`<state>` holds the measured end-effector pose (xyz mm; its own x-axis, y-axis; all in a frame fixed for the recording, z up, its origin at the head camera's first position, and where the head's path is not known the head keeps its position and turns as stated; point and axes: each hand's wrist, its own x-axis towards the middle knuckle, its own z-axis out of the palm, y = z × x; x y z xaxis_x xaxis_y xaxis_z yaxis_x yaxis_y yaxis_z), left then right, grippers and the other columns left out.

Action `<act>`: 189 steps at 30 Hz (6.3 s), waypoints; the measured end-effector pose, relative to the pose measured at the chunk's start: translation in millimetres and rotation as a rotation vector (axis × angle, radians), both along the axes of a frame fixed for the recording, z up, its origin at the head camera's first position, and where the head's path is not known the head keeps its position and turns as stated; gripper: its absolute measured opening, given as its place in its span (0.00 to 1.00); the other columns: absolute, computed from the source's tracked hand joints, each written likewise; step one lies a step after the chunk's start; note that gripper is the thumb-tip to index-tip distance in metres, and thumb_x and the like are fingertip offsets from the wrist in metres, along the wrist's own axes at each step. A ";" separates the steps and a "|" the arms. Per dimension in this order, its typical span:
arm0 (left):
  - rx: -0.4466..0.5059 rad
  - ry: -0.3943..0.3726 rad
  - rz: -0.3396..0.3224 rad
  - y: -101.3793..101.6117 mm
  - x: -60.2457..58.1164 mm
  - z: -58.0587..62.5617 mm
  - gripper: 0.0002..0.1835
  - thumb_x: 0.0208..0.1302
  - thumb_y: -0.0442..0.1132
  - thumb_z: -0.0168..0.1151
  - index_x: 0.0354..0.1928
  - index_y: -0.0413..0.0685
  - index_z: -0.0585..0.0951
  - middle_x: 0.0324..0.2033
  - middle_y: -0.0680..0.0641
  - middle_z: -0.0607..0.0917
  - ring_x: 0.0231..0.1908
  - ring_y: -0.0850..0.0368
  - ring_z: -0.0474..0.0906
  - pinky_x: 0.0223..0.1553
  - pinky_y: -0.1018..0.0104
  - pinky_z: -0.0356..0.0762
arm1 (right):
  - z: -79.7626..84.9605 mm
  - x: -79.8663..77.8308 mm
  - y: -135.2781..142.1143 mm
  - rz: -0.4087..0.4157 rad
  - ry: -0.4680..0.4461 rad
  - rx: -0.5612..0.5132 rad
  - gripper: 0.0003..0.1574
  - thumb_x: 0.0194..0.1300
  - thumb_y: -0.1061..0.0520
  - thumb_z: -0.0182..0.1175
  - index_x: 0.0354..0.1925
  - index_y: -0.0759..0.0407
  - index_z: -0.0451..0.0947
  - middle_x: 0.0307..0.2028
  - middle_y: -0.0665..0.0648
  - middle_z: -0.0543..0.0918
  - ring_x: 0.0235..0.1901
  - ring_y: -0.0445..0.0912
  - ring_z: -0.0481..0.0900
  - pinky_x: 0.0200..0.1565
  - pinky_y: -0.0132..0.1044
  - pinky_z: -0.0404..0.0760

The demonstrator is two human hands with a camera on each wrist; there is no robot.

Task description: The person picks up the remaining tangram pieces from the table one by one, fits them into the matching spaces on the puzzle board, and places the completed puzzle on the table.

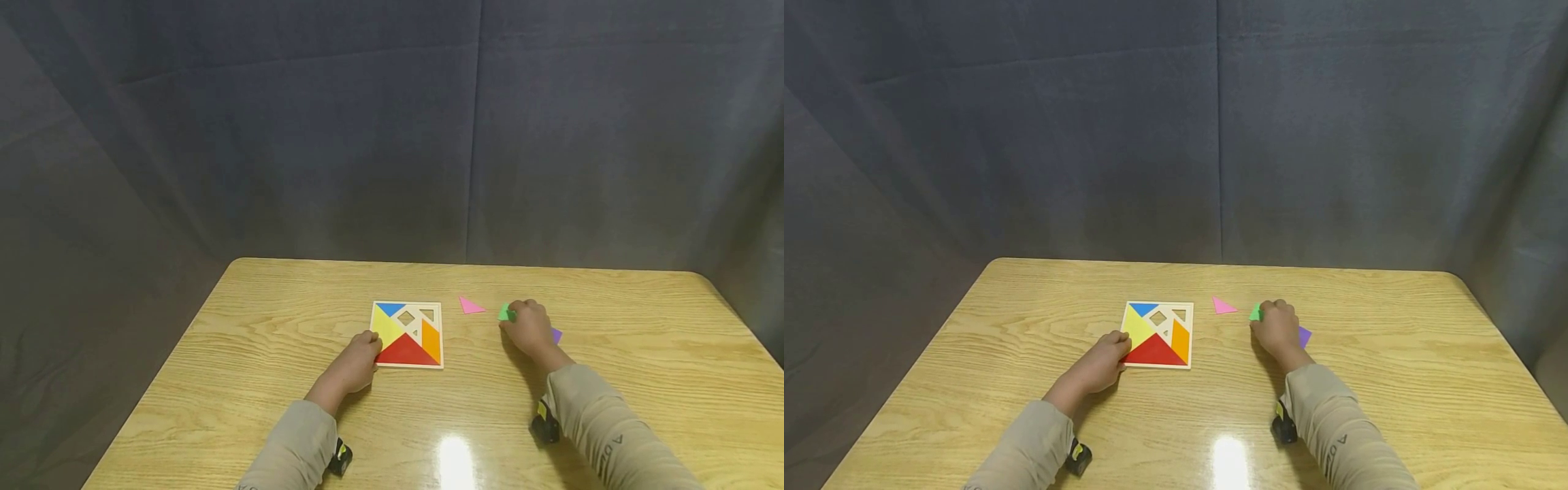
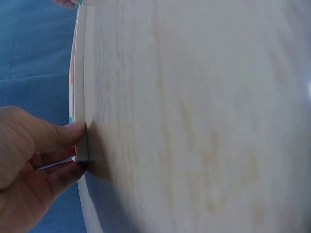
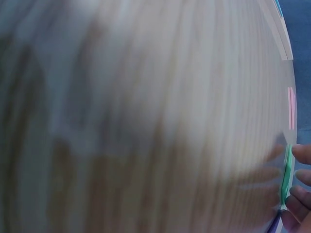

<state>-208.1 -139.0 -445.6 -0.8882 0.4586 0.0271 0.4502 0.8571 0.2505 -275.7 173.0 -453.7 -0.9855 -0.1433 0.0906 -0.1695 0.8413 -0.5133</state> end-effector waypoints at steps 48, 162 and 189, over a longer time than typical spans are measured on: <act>-0.004 -0.012 0.003 0.2 1.3 1.3 0.11 0.53 0.28 0.56 0.40 0.34 0.73 0.48 0.37 0.68 0.49 0.43 0.65 0.51 0.59 0.65 | 7.8 -15.3 5.4 -0.010 -0.102 0.074 0.27 0.48 0.59 0.63 0.41 0.77 0.67 0.33 0.68 0.68 0.36 0.60 0.64 0.36 0.48 0.67; 0.027 -0.010 0.011 0.4 2.3 1.7 0.16 0.52 0.27 0.57 0.45 0.31 0.71 0.47 0.36 0.69 0.50 0.42 0.64 0.51 0.58 0.64 | 5.8 -0.8 -98.8 -0.131 -0.248 -0.777 0.13 0.53 0.74 0.52 0.41 0.75 0.69 0.31 0.62 0.69 0.28 0.48 0.73 0.35 0.37 0.78; 0.043 0.009 -0.001 0.4 2.2 2.3 0.12 0.51 0.26 0.57 0.40 0.34 0.72 0.46 0.36 0.69 0.48 0.42 0.65 0.50 0.57 0.66 | 2.2 -2.2 -124.4 -0.106 -0.194 -0.762 0.12 0.52 0.74 0.53 0.39 0.73 0.70 0.30 0.60 0.67 0.25 0.48 0.71 0.31 0.35 0.79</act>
